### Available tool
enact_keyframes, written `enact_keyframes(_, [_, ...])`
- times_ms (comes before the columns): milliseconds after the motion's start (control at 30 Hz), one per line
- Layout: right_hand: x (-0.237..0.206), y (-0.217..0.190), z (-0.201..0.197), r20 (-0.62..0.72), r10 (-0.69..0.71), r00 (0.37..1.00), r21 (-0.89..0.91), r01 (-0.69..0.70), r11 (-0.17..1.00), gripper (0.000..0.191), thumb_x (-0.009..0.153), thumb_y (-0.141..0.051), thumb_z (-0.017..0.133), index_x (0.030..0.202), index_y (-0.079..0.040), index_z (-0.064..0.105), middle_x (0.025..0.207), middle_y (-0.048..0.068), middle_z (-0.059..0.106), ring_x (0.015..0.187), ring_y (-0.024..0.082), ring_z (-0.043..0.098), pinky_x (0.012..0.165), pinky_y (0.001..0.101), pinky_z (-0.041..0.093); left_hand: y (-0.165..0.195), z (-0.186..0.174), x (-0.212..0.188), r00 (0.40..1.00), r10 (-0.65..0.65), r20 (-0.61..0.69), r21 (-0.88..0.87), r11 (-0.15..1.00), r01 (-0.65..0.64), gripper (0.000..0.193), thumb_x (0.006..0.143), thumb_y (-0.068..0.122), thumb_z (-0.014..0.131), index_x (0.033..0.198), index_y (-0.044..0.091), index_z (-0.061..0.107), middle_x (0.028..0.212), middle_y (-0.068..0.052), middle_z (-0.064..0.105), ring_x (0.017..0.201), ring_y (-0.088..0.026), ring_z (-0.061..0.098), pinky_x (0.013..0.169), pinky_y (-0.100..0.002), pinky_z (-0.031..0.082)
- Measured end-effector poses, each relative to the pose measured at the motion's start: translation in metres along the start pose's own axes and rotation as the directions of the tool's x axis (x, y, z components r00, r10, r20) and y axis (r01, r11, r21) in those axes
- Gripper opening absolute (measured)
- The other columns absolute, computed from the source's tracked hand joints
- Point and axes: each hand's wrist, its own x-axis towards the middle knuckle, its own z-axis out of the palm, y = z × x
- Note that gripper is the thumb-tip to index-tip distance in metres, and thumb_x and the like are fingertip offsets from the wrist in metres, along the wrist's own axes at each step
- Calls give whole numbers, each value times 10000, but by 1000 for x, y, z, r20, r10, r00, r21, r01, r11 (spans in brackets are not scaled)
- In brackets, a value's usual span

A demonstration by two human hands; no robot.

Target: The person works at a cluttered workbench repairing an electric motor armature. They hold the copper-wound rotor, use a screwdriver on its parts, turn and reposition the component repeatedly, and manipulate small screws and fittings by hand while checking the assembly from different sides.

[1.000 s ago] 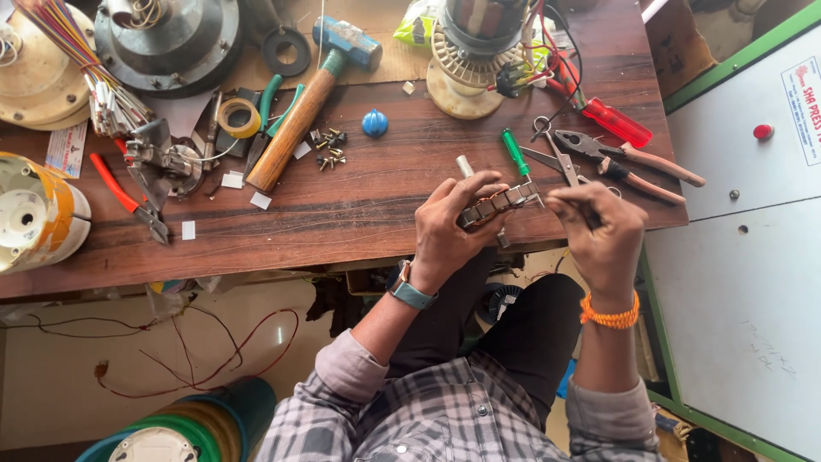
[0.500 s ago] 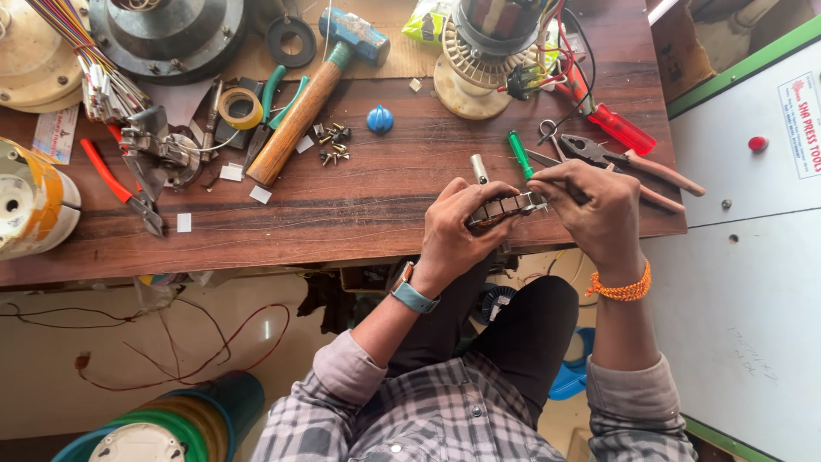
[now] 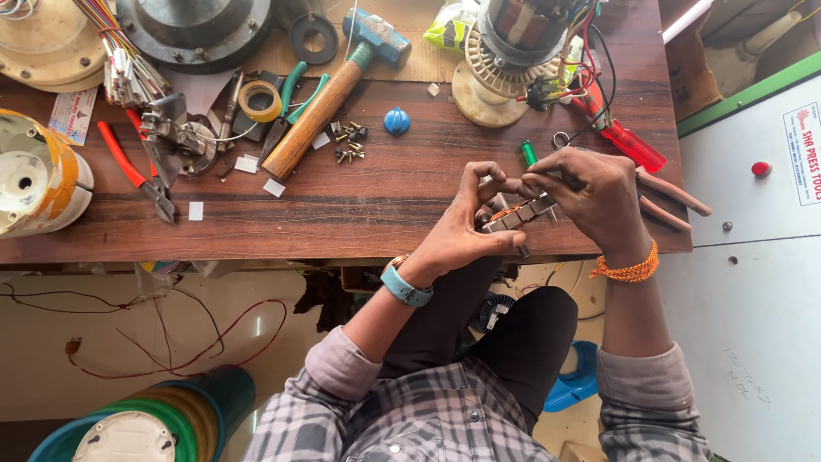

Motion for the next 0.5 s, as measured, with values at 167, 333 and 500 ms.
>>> enact_keyframes(167, [-19,-17,1,-70,-38,997,18,39,999,142,893,-49,835,976,2,731,876,87,739,715,118,693,630,258,512,-4,1,3,998,64,-23,24,998,-64,769,845,95,849,1404,131,321,1312,-91,544,1061,-121,539,942,-314,548])
enact_keyframes(333, [-41,-27,8,-77,153,985,96,-146,985,123,912,-35,816,1002,1,740,834,61,722,694,95,653,629,245,494,0,0,5,995,98,-1,106,990,-97,807,868,153,840,1469,143,302,1269,-91,627,1124,-151,645,972,-333,590])
enact_keyframes(500, [-62,-27,13,-177,203,963,133,-181,974,106,942,-45,792,1016,0,730,896,57,724,763,75,653,690,227,496,3,8,5,978,202,-53,323,930,-175,776,865,167,844,1431,121,315,1234,-84,702,1059,-149,705,932,-328,606])
